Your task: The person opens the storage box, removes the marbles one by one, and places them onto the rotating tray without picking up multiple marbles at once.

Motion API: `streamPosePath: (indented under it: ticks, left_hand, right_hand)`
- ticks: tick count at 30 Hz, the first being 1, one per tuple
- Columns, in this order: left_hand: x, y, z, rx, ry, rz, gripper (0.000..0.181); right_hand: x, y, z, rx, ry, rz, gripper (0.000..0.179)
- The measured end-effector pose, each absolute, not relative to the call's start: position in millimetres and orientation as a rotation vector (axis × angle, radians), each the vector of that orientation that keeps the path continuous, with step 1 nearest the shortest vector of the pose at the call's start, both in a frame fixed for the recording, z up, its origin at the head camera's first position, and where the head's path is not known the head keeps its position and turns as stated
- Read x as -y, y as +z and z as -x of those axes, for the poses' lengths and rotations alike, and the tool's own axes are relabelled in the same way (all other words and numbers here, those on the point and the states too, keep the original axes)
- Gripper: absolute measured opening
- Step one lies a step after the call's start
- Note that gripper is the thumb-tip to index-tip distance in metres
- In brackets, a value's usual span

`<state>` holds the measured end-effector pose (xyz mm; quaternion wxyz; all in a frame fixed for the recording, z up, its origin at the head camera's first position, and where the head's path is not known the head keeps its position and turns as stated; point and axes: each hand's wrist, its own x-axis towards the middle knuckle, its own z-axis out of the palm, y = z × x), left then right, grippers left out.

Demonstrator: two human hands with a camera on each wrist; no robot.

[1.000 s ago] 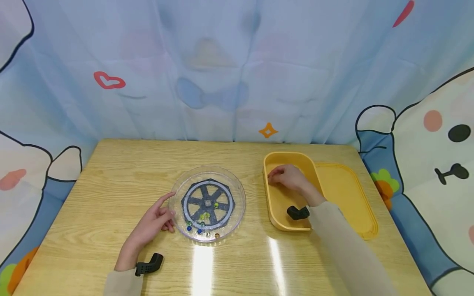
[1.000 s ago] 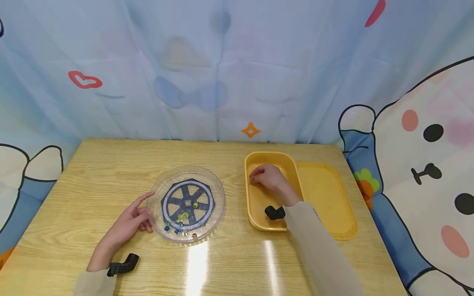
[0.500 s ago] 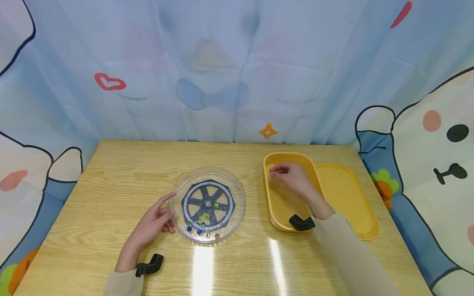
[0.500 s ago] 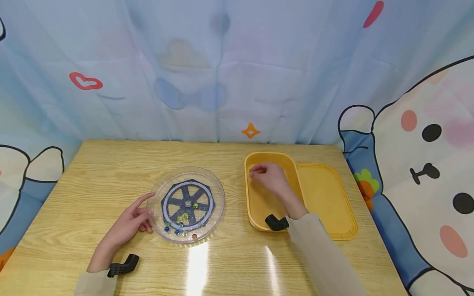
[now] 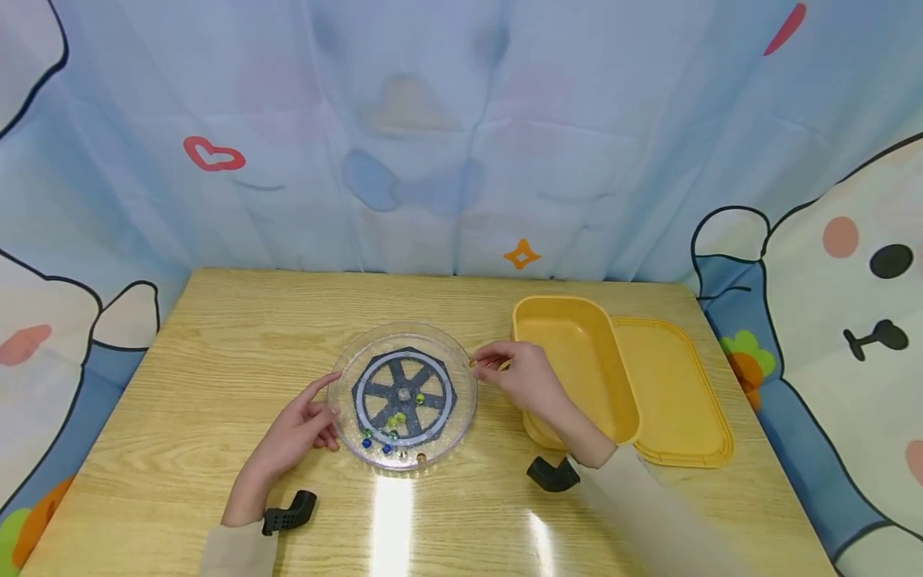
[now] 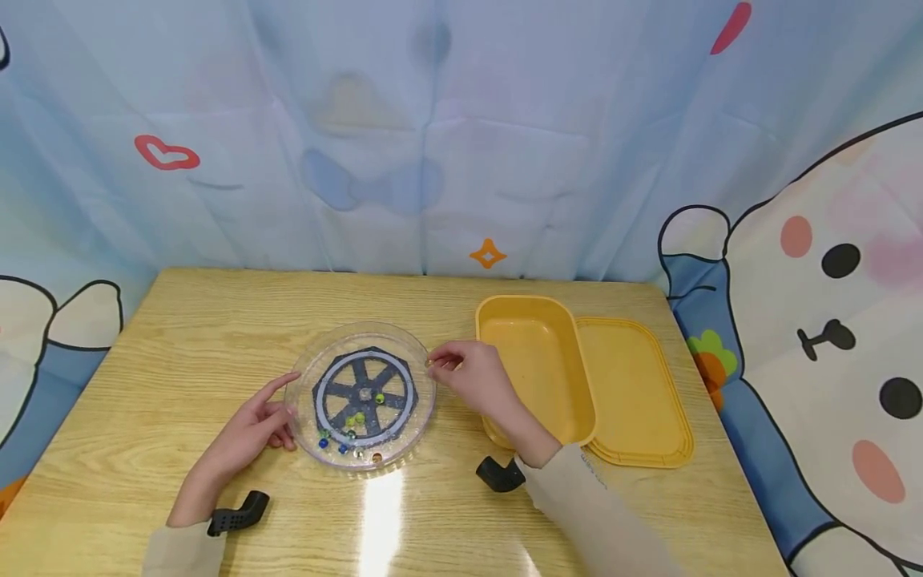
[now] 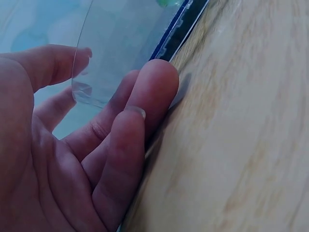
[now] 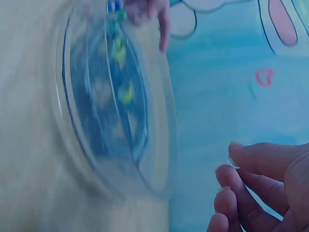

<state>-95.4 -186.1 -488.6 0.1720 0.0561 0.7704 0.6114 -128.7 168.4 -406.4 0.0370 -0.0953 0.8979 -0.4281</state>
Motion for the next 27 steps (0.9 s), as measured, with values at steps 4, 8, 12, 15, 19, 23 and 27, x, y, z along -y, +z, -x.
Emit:
streamPosePath:
  ticks: [4,8,12,15,19,23,27]
  left_hand:
    - [186,-489,95,-2.221,1.696,-0.145,0.055]
    - [187,-487,95,-2.241,1.679,-0.131,0.054]
    - [186,-485,94,-2.264,1.664,-0.139,0.054]
    - [186,-485,93,-2.281,1.652,-0.161,0.056]
    - [185,-483,92,-2.335,1.611,-0.215,0.058]
    - [183,-480,90,-2.413,1.535,-0.239,0.059]
    - [183,-478,89,-2.494,1.457,-0.255,0.057]
  right_hand:
    - [-148,-415,121,-2.668,-1.365,0.339,0.014]
    - [-132,-422,115,-2.637,-1.389,0.401,0.015]
    - [-122,-425,112,-2.629,-1.406,0.428,0.014]
    - [-117,-427,110,-2.588,-1.411,0.414,0.014]
    - [-115,-427,108,-2.543,-1.412,0.384,0.017]
    - [-116,-429,108,-2.538,-1.412,0.369,0.019]
    - [-119,-429,108,-2.514,-1.450,0.316,0.019]
